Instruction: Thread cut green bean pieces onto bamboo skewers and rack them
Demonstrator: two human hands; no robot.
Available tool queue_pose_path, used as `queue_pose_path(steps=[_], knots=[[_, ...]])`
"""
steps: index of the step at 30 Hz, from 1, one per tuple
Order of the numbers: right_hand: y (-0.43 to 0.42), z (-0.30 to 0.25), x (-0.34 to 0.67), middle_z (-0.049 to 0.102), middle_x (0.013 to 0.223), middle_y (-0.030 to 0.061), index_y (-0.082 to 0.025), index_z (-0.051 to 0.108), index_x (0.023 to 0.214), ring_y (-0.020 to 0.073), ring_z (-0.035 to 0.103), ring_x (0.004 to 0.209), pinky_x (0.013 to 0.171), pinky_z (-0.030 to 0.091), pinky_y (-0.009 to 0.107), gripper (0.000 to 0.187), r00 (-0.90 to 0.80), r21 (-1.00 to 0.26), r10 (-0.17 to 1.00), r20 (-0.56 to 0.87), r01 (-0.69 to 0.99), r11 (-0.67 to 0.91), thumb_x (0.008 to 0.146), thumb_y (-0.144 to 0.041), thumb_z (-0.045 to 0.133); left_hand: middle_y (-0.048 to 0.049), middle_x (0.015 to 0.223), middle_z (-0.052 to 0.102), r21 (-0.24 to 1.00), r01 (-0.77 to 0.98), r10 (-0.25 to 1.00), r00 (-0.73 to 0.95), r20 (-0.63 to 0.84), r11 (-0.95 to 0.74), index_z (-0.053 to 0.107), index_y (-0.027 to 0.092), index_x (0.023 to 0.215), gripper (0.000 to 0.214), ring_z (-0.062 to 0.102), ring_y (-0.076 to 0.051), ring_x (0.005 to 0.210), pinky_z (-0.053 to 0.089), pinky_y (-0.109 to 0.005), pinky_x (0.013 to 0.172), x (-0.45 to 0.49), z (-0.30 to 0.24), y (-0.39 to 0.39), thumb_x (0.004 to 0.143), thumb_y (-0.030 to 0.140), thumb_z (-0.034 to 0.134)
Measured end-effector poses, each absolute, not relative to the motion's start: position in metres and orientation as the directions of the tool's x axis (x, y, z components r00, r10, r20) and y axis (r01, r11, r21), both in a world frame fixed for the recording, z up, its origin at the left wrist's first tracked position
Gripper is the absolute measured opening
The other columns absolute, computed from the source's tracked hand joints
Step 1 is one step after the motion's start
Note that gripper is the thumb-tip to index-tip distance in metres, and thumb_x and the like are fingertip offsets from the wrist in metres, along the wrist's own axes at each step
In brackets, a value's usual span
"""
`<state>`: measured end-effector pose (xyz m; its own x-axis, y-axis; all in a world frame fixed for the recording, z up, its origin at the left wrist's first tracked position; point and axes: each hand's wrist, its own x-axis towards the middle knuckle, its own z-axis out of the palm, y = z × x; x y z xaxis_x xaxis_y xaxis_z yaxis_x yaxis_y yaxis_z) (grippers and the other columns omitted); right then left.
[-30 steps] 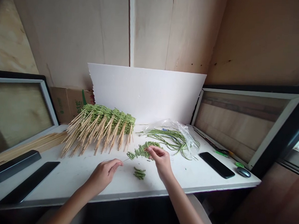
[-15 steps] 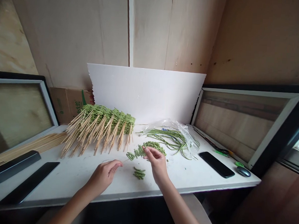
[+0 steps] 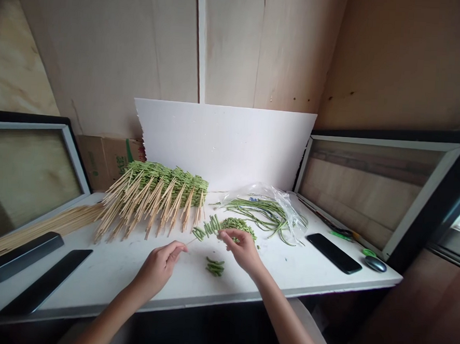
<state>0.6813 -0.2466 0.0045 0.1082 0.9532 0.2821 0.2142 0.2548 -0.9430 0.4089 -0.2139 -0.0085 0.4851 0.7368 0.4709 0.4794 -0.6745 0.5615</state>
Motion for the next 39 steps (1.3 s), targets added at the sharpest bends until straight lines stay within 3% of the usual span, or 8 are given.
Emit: queue_pose_path(steps=[2, 5, 11, 22, 28, 32, 35, 39], knots=[[-0.249, 0.002, 0.687, 0.079, 0.106, 0.0081, -0.027, 0.083, 0.091, 0.0284, 0.072, 0.093, 0.073, 0.056, 0.037, 0.027, -0.013, -0.888, 0.964, 0.266, 0.386, 0.25, 0.085, -0.051, 0.073, -0.0021, 0.072, 0.068, 0.558, 0.492, 0.743, 0.479, 0.467, -0.668, 0.067, 0.021, 0.101, 0.037, 0.062, -0.017, 0.062, 0.043, -0.024, 0.059, 0.409, -0.009, -0.213, 0.108, 0.035, 0.034], [-0.25, -0.008, 0.691, 0.08, 0.095, 0.0072, -0.029, 0.084, 0.09, 0.0273, 0.071, 0.082, 0.071, 0.054, 0.038, 0.017, -0.124, -0.815, 0.961, 0.247, 0.51, 0.275, 0.082, -0.041, 0.076, -0.0012, 0.07, 0.065, 0.557, 0.502, 0.749, 0.477, 0.459, -0.662, 0.067, 0.021, 0.101, 0.037, 0.059, -0.017, 0.061, 0.042, -0.024, 0.06, 0.408, -0.011, -0.212, 0.108, 0.035, 0.034], [-0.249, -0.018, 0.688, 0.079, 0.088, 0.0091, -0.027, 0.085, 0.087, 0.0325, 0.065, 0.096, 0.082, 0.05, 0.042, 0.015, -0.071, -0.665, 0.958, 0.277, 0.705, 0.245, 0.081, -0.026, 0.072, -0.0027, 0.075, 0.067, 0.559, 0.5, 0.748, 0.495, 0.443, -0.662, 0.066, 0.022, 0.102, 0.037, 0.062, -0.018, 0.065, 0.044, -0.025, 0.063, 0.407, -0.015, -0.21, 0.108, 0.036, 0.032], [-0.25, -0.019, 0.681, 0.076, 0.086, 0.0104, -0.022, 0.082, 0.079, 0.0322, 0.062, 0.098, 0.082, 0.049, 0.039, 0.012, -0.114, -0.549, 0.967, 0.226, 0.805, 0.223, 0.082, -0.019, 0.071, -0.0017, 0.071, 0.066, 0.543, 0.513, 0.746, 0.495, 0.445, -0.664, 0.067, 0.022, 0.101, 0.038, 0.061, -0.018, 0.061, 0.044, -0.025, 0.061, 0.406, -0.015, -0.208, 0.108, 0.039, 0.033], [-0.245, -0.011, 0.692, 0.077, 0.087, 0.0076, -0.024, 0.08, 0.086, 0.0262, 0.068, 0.081, 0.071, 0.054, 0.038, 0.013, -0.017, -0.811, 0.956, 0.292, 0.526, 0.257, 0.085, -0.034, 0.072, -0.0027, 0.078, 0.07, 0.565, 0.502, 0.754, 0.48, 0.447, -0.655, 0.066, 0.023, 0.103, 0.036, 0.063, -0.018, 0.065, 0.044, -0.025, 0.063, 0.404, -0.014, -0.207, 0.108, 0.039, 0.035], [-0.241, -0.001, 0.7, 0.078, 0.088, 0.0076, -0.021, 0.08, 0.102, 0.0239, 0.07, 0.075, 0.068, 0.057, 0.037, 0.037, 0.092, -0.945, 0.966, 0.242, 0.249, 0.213, 0.077, -0.048, 0.081, -0.0027, 0.078, 0.069, 0.591, 0.492, 0.766, 0.468, 0.44, -0.64, 0.067, 0.023, 0.103, 0.036, 0.061, -0.019, 0.064, 0.043, -0.025, 0.063, 0.4, -0.012, -0.204, 0.108, 0.04, 0.035], [-0.241, 0.003, 0.7, 0.078, 0.089, 0.006, -0.021, 0.08, 0.101, 0.0223, 0.071, 0.08, 0.077, 0.057, 0.038, 0.039, 0.124, -0.976, 0.968, 0.217, 0.017, 0.217, 0.076, -0.05, 0.083, -0.0009, 0.069, 0.063, 0.598, 0.494, 0.773, 0.466, 0.43, -0.631, 0.067, 0.022, 0.103, 0.038, 0.057, -0.018, 0.06, 0.041, -0.025, 0.059, 0.397, -0.01, -0.203, 0.108, 0.042, 0.035], [-0.243, 0.009, 0.696, 0.078, 0.101, 0.0078, -0.022, 0.077, 0.097, 0.0262, 0.073, 0.1, 0.087, 0.057, 0.038, 0.038, 0.133, -0.937, 0.977, 0.167, -0.287, 0.2, 0.073, -0.048, 0.087, -0.0016, 0.074, 0.066, 0.595, 0.476, 0.757, 0.489, 0.433, -0.648, 0.066, 0.022, 0.103, 0.036, 0.058, -0.017, 0.062, 0.043, -0.025, 0.061, 0.398, -0.009, -0.204, 0.108, 0.04, 0.036]])
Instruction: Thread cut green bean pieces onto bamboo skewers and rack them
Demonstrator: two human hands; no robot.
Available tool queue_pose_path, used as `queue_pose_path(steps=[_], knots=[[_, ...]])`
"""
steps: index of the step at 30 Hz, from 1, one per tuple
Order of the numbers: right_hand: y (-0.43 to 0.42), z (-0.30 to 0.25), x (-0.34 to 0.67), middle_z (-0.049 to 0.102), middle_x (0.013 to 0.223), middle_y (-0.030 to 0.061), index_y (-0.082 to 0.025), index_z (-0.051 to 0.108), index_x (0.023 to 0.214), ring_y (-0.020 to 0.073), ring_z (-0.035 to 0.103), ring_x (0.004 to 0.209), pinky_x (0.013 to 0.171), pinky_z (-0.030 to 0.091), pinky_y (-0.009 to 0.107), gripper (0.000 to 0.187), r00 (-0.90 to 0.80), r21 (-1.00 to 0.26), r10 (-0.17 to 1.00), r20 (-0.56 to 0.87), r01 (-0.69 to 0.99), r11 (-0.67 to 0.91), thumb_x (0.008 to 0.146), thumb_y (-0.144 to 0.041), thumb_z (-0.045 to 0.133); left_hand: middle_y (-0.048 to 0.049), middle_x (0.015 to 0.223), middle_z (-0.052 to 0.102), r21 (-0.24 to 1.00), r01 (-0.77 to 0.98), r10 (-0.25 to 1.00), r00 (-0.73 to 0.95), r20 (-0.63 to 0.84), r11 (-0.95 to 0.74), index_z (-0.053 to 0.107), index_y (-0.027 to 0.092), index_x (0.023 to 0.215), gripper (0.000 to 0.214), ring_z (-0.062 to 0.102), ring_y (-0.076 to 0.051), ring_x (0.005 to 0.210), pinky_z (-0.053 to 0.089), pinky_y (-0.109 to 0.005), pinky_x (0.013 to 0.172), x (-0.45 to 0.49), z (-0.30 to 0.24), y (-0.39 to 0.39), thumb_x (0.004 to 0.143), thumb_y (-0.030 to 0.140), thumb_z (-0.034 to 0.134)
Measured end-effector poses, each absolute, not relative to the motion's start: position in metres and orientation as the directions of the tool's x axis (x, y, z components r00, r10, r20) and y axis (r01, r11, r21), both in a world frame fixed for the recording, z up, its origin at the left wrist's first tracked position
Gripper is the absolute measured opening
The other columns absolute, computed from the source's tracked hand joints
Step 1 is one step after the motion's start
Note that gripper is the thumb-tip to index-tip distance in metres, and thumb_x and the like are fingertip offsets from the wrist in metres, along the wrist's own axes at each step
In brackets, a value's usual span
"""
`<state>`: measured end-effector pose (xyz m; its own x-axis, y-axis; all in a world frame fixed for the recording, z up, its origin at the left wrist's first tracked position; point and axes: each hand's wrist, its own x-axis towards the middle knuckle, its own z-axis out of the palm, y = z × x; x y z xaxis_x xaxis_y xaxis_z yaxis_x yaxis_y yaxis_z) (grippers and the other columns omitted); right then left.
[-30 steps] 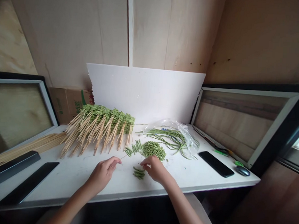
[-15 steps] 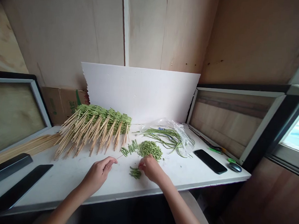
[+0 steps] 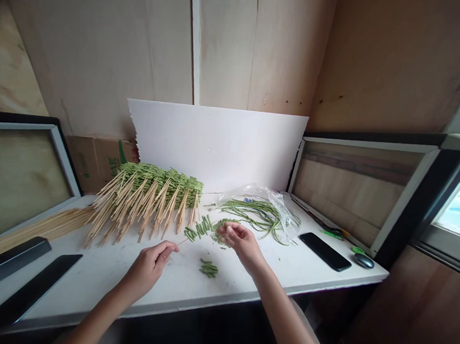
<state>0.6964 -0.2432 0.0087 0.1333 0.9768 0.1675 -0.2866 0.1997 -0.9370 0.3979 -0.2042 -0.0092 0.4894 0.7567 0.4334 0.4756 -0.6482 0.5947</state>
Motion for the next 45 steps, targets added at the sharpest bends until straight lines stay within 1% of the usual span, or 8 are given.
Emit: queue_pose_path(steps=[4, 7, 13, 18, 31, 37, 41, 45], knots=[[-0.245, 0.014, 0.694, 0.079, 0.109, 0.0083, -0.024, 0.077, 0.103, 0.0281, 0.072, 0.111, 0.093, 0.057, 0.038, 0.039, 0.171, -0.9, 0.976, 0.133, -0.392, 0.191, 0.072, -0.043, 0.09, -0.0039, 0.088, 0.074, 0.589, 0.449, 0.736, 0.497, 0.46, -0.672, 0.067, 0.023, 0.102, 0.034, 0.065, -0.018, 0.071, 0.047, -0.025, 0.066, 0.402, -0.008, -0.209, 0.108, 0.038, 0.037], [-0.245, 0.015, 0.692, 0.079, 0.111, 0.0072, -0.025, 0.078, 0.108, 0.0267, 0.07, 0.115, 0.095, 0.057, 0.034, 0.043, 0.173, -0.888, 0.977, 0.129, -0.418, 0.191, 0.07, -0.039, 0.091, -0.0041, 0.089, 0.075, 0.577, 0.451, 0.729, 0.497, 0.471, -0.681, 0.067, 0.023, 0.101, 0.034, 0.068, -0.019, 0.075, 0.047, -0.025, 0.066, 0.404, -0.006, -0.212, 0.108, 0.037, 0.038], [-0.247, 0.014, 0.686, 0.08, 0.105, 0.007, -0.023, 0.079, 0.102, 0.0208, 0.073, 0.098, 0.08, 0.058, 0.03, 0.037, 0.166, -0.871, 0.979, 0.116, -0.457, 0.181, 0.071, -0.04, 0.091, -0.0039, 0.089, 0.075, 0.565, 0.44, 0.711, 0.519, 0.474, -0.698, 0.067, 0.023, 0.101, 0.032, 0.069, -0.019, 0.076, 0.048, -0.025, 0.067, 0.406, -0.008, -0.212, 0.108, 0.035, 0.039], [-0.248, 0.016, 0.682, 0.079, 0.101, 0.0075, -0.021, 0.08, 0.098, 0.0196, 0.071, 0.092, 0.075, 0.058, 0.028, 0.036, 0.181, -0.871, 0.978, 0.103, -0.459, 0.176, 0.069, -0.037, 0.093, -0.0032, 0.088, 0.075, 0.567, 0.434, 0.708, 0.522, 0.475, -0.7, 0.066, 0.023, 0.101, 0.03, 0.069, -0.018, 0.074, 0.048, -0.024, 0.067, 0.407, -0.012, -0.21, 0.108, 0.034, 0.039], [-0.249, 0.016, 0.68, 0.078, 0.094, 0.0061, -0.021, 0.081, 0.096, 0.0179, 0.069, 0.089, 0.075, 0.055, 0.027, 0.034, 0.172, -0.872, 0.98, 0.098, -0.46, 0.168, 0.069, -0.038, 0.093, -0.0036, 0.09, 0.076, 0.565, 0.435, 0.708, 0.515, 0.483, -0.702, 0.067, 0.023, 0.101, 0.029, 0.071, -0.019, 0.078, 0.048, -0.024, 0.066, 0.407, -0.012, -0.212, 0.107, 0.032, 0.04], [-0.248, 0.016, 0.681, 0.078, 0.094, 0.0067, -0.022, 0.081, 0.092, 0.0197, 0.069, 0.089, 0.07, 0.054, 0.027, 0.03, 0.187, -0.894, 0.975, 0.118, -0.408, 0.186, 0.069, -0.04, 0.092, -0.0035, 0.095, 0.077, 0.566, 0.427, 0.702, 0.535, 0.47, -0.705, 0.068, 0.023, 0.103, 0.03, 0.071, -0.018, 0.079, 0.05, -0.025, 0.071, 0.407, -0.012, -0.212, 0.107, 0.032, 0.04], [-0.247, 0.013, 0.684, 0.078, 0.097, 0.0081, -0.023, 0.082, 0.089, 0.0225, 0.07, 0.091, 0.067, 0.053, 0.028, 0.029, 0.232, -0.928, 0.961, 0.153, -0.3, 0.221, 0.07, -0.042, 0.09, -0.0034, 0.097, 0.078, 0.562, 0.434, 0.702, 0.544, 0.46, -0.705, 0.069, 0.023, 0.103, 0.03, 0.072, -0.019, 0.081, 0.051, -0.025, 0.071, 0.406, -0.01, -0.212, 0.107, 0.031, 0.04], [-0.248, 0.013, 0.686, 0.079, 0.094, 0.0075, -0.022, 0.082, 0.089, 0.0168, 0.066, 0.072, 0.066, 0.052, 0.029, 0.026, 0.247, -0.947, 0.943, 0.225, -0.174, 0.271, 0.073, -0.042, 0.088, -0.0034, 0.096, 0.078, 0.541, 0.455, 0.702, 0.544, 0.46, -0.707, 0.07, 0.024, 0.102, 0.031, 0.073, -0.02, 0.083, 0.052, -0.026, 0.072, 0.404, -0.008, -0.213, 0.106, 0.028, 0.039]])
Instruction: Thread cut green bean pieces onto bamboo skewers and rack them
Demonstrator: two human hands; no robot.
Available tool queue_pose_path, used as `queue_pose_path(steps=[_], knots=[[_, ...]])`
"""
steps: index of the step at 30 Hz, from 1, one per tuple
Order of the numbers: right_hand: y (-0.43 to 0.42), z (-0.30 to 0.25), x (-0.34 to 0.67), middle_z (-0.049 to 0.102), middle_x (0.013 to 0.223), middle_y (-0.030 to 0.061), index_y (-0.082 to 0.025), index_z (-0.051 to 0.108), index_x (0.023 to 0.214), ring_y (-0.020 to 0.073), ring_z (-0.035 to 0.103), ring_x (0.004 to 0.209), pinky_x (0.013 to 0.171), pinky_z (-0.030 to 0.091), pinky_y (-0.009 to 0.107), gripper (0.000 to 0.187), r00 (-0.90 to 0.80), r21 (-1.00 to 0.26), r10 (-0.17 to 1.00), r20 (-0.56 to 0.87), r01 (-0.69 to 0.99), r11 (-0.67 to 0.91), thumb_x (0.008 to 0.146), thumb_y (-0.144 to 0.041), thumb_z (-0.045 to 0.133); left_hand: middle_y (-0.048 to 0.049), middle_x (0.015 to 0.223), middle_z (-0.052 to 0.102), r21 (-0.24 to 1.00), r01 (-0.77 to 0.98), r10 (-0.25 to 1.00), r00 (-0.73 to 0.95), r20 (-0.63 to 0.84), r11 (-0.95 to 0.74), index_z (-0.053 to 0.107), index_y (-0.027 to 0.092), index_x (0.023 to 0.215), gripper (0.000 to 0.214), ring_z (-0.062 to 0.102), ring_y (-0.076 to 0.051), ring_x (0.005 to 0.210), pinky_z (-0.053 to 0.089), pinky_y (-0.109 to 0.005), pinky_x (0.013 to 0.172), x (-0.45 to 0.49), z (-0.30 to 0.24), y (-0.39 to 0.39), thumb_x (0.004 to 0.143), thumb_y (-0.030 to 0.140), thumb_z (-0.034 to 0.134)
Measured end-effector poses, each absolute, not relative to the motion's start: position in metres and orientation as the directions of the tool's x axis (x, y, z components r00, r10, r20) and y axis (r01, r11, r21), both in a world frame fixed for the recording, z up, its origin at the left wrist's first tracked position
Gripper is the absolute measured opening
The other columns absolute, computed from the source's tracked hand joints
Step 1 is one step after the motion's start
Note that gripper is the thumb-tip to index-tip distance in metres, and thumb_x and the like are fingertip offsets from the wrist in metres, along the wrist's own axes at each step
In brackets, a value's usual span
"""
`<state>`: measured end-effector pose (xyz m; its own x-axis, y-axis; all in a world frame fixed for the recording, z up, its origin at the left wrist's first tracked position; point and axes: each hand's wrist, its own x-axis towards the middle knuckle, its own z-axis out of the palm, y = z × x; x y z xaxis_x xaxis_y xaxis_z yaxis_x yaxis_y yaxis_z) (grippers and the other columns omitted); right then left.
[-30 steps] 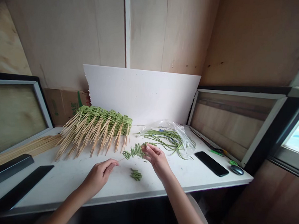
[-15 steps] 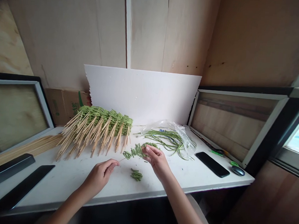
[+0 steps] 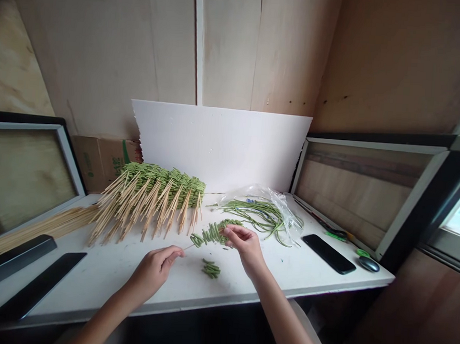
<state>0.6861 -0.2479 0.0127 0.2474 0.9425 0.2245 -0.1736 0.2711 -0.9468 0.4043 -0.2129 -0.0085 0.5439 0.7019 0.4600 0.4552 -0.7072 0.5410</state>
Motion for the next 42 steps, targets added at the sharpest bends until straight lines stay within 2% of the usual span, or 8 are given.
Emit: queue_pose_path(steps=[4, 13, 19, 28, 35, 38, 42], knots=[[-0.25, 0.015, 0.684, 0.079, 0.093, 0.0072, -0.022, 0.082, 0.088, 0.0133, 0.06, 0.06, 0.065, 0.052, 0.03, 0.027, 0.26, -0.951, 0.938, 0.229, -0.147, 0.272, 0.073, -0.043, 0.088, -0.0041, 0.096, 0.078, 0.512, 0.468, 0.691, 0.545, 0.474, -0.72, 0.07, 0.023, 0.101, 0.031, 0.074, -0.02, 0.082, 0.053, -0.026, 0.072, 0.404, -0.007, -0.214, 0.106, 0.027, 0.039], [-0.249, 0.011, 0.674, 0.078, 0.096, 0.0079, -0.023, 0.082, 0.087, 0.0218, 0.069, 0.074, 0.069, 0.056, 0.035, 0.028, 0.284, -0.936, 0.935, 0.213, -0.215, 0.278, 0.069, -0.044, 0.09, -0.0053, 0.095, 0.079, 0.468, 0.47, 0.663, 0.534, 0.525, -0.749, 0.07, 0.022, 0.1, 0.03, 0.075, -0.021, 0.082, 0.056, -0.027, 0.071, 0.402, -0.006, -0.215, 0.104, 0.022, 0.04], [-0.248, 0.004, 0.671, 0.078, 0.093, 0.0064, -0.023, 0.081, 0.089, 0.0176, 0.066, 0.063, 0.067, 0.055, 0.035, 0.032, 0.305, -0.926, 0.931, 0.203, -0.249, 0.284, 0.068, -0.044, 0.092, -0.0056, 0.095, 0.08, 0.428, 0.47, 0.635, 0.539, 0.553, -0.772, 0.07, 0.022, 0.099, 0.029, 0.077, -0.021, 0.084, 0.057, -0.027, 0.073, 0.404, -0.006, -0.219, 0.101, 0.016, 0.041], [-0.251, 0.008, 0.667, 0.075, 0.087, 0.0038, -0.022, 0.082, 0.092, 0.0164, 0.066, 0.062, 0.069, 0.056, 0.035, 0.034, 0.291, -0.93, 0.937, 0.191, -0.253, 0.268, 0.068, -0.043, 0.092, -0.0056, 0.091, 0.079, 0.412, 0.497, 0.643, 0.528, 0.554, -0.763, 0.069, 0.021, 0.096, 0.028, 0.076, -0.022, 0.08, 0.056, -0.027, 0.069, 0.404, -0.003, -0.221, 0.099, 0.013, 0.042], [-0.257, 0.014, 0.658, 0.075, 0.088, 0.0041, -0.022, 0.082, 0.089, 0.018, 0.066, 0.069, 0.067, 0.058, 0.035, 0.031, 0.286, -0.914, 0.945, 0.161, -0.318, 0.252, 0.068, -0.042, 0.091, -0.0063, 0.089, 0.078, 0.48, 0.457, 0.663, 0.506, 0.552, -0.749, 0.07, 0.021, 0.095, 0.029, 0.075, -0.021, 0.079, 0.055, -0.027, 0.071, 0.405, -0.002, -0.224, 0.102, 0.018, 0.041], [-0.257, 0.014, 0.659, 0.076, 0.091, 0.0047, -0.022, 0.082, 0.092, 0.0182, 0.066, 0.071, 0.069, 0.058, 0.035, 0.031, 0.303, -0.924, 0.94, 0.158, -0.29, 0.248, 0.069, -0.041, 0.091, -0.007, 0.092, 0.079, 0.511, 0.434, 0.67, 0.498, 0.551, -0.742, 0.07, 0.021, 0.097, 0.03, 0.075, -0.021, 0.083, 0.055, -0.027, 0.073, 0.405, 0.0, -0.225, 0.104, 0.022, 0.04], [-0.255, 0.013, 0.663, 0.077, 0.094, 0.0061, -0.022, 0.082, 0.095, 0.0229, 0.069, 0.084, 0.074, 0.06, 0.036, 0.033, 0.299, -0.936, 0.942, 0.152, -0.264, 0.234, 0.069, -0.041, 0.09, -0.0062, 0.092, 0.079, 0.518, 0.448, 0.684, 0.487, 0.542, -0.729, 0.07, 0.022, 0.097, 0.032, 0.074, -0.02, 0.079, 0.054, -0.025, 0.07, 0.405, 0.002, -0.222, 0.106, 0.027, 0.04]])
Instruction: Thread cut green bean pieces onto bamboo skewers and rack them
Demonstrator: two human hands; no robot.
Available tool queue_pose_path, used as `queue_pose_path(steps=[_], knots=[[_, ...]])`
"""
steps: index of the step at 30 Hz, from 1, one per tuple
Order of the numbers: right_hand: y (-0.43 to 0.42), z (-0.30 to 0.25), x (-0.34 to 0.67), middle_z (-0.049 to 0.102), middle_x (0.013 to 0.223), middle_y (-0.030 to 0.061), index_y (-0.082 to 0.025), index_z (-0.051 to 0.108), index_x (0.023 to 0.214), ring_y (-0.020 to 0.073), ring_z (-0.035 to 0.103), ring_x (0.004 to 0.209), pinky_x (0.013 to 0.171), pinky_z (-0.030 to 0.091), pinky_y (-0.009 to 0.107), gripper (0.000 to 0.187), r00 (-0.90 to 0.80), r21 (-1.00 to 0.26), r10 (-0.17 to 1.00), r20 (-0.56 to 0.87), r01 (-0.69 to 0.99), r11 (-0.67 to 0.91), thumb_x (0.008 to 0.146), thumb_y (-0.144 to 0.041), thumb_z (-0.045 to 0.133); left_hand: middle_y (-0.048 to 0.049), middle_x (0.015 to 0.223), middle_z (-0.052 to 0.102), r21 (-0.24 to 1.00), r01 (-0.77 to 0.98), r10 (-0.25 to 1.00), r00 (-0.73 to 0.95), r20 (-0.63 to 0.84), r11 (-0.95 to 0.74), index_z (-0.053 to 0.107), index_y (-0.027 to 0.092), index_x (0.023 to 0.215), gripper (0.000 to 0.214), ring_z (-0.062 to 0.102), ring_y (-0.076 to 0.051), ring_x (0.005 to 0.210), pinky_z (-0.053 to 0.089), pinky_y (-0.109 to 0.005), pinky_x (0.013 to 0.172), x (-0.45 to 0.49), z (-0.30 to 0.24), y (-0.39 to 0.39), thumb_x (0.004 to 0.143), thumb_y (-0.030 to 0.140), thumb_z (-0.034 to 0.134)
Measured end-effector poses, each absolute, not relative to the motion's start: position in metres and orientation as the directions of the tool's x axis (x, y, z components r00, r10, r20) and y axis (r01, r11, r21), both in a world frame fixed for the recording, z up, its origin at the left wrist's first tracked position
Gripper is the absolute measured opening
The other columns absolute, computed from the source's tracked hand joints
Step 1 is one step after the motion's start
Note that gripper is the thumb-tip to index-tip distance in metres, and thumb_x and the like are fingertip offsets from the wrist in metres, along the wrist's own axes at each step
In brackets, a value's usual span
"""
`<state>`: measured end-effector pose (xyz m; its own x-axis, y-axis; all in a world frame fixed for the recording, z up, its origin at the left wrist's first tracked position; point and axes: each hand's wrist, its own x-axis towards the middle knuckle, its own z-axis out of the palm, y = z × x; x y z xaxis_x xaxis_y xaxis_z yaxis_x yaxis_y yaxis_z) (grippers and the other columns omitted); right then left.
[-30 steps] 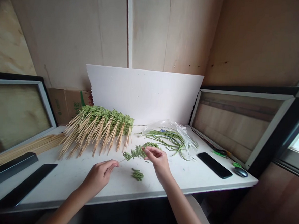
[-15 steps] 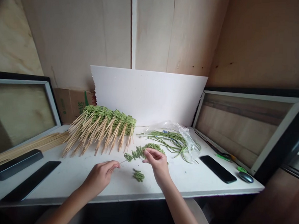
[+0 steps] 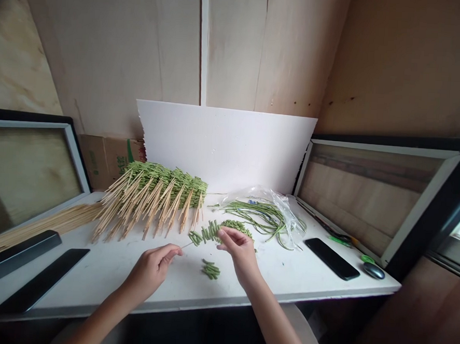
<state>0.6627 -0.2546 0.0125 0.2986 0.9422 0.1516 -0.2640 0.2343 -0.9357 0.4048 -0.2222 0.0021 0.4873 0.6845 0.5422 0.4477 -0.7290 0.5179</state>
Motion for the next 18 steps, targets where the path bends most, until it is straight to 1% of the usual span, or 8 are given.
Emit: queue_pose_path(steps=[3, 5, 8, 10, 12, 15, 18], knots=[[-0.255, 0.015, 0.665, 0.077, 0.1, 0.007, -0.023, 0.08, 0.107, 0.0262, 0.071, 0.094, 0.075, 0.061, 0.037, 0.039, 0.247, -0.937, 0.951, 0.185, -0.248, 0.246, 0.071, -0.036, 0.087, -0.0053, 0.09, 0.078, 0.518, 0.465, 0.696, 0.481, 0.533, -0.718, 0.069, 0.022, 0.096, 0.032, 0.073, -0.019, 0.076, 0.052, -0.024, 0.066, 0.404, 0.003, -0.22, 0.106, 0.029, 0.039], [-0.255, 0.017, 0.669, 0.078, 0.104, 0.008, -0.024, 0.077, 0.114, 0.0301, 0.07, 0.105, 0.075, 0.062, 0.039, 0.043, 0.185, -0.943, 0.957, 0.224, -0.205, 0.261, 0.072, -0.027, 0.083, -0.0046, 0.087, 0.077, 0.52, 0.479, 0.707, 0.477, 0.522, -0.707, 0.068, 0.022, 0.096, 0.033, 0.071, -0.018, 0.071, 0.05, -0.024, 0.064, 0.403, 0.003, -0.219, 0.107, 0.03, 0.038], [-0.254, 0.018, 0.678, 0.078, 0.107, 0.008, -0.025, 0.078, 0.11, 0.0329, 0.069, 0.112, 0.072, 0.062, 0.04, 0.043, 0.097, -0.968, 0.964, 0.249, -0.021, 0.252, 0.07, -0.013, 0.07, -0.0029, 0.076, 0.072, 0.522, 0.508, 0.728, 0.469, 0.5, -0.685, 0.068, 0.022, 0.098, 0.035, 0.066, -0.017, 0.063, 0.047, -0.023, 0.061, 0.401, 0.002, -0.217, 0.108, 0.033, 0.036], [-0.252, 0.015, 0.685, 0.078, 0.108, 0.007, -0.026, 0.08, 0.103, 0.0322, 0.07, 0.11, 0.07, 0.062, 0.039, 0.041, 0.069, -0.961, 0.967, 0.247, 0.143, 0.235, 0.07, -0.009, 0.062, -0.0026, 0.074, 0.07, 0.53, 0.518, 0.741, 0.464, 0.485, -0.672, 0.068, 0.022, 0.099, 0.036, 0.063, -0.017, 0.061, 0.047, -0.023, 0.061, 0.4, 0.0, -0.215, 0.108, 0.035, 0.036], [-0.25, 0.009, 0.688, 0.079, 0.104, 0.0065, -0.026, 0.082, 0.098, 0.0307, 0.072, 0.104, 0.071, 0.06, 0.039, 0.039, 0.06, -0.934, 0.965, 0.254, 0.276, 0.229, 0.072, -0.009, 0.058, -0.0029, 0.074, 0.07, 0.541, 0.521, 0.751, 0.463, 0.471, -0.661, 0.068, 0.022, 0.1, 0.036, 0.063, -0.017, 0.061, 0.047, -0.024, 0.061, 0.399, -0.002, -0.213, 0.108, 0.035, 0.035], [-0.247, -0.003, 0.688, 0.08, 0.097, 0.0064, -0.025, 0.083, 0.094, 0.0293, 0.073, 0.095, 0.077, 0.058, 0.041, 0.031, 0.021, -0.874, 0.963, 0.269, 0.425, 0.235, 0.076, -0.013, 0.06, -0.0034, 0.075, 0.07, 0.55, 0.515, 0.753, 0.469, 0.461, -0.657, 0.067, 0.022, 0.101, 0.036, 0.063, -0.017, 0.061, 0.047, -0.024, 0.061, 0.399, -0.005, -0.211, 0.108, 0.035, 0.035], [-0.247, -0.013, 0.685, 0.08, 0.096, 0.0071, -0.027, 0.083, 0.094, 0.0296, 0.071, 0.088, 0.078, 0.054, 0.043, 0.022, -0.023, -0.801, 0.956, 0.292, 0.54, 0.257, 0.08, -0.023, 0.067, -0.0037, 0.076, 0.071, 0.551, 0.512, 0.752, 0.467, 0.466, -0.659, 0.068, 0.022, 0.1, 0.035, 0.065, -0.018, 0.063, 0.048, -0.023, 0.06, 0.399, -0.007, -0.21, 0.107, 0.035, 0.035]])
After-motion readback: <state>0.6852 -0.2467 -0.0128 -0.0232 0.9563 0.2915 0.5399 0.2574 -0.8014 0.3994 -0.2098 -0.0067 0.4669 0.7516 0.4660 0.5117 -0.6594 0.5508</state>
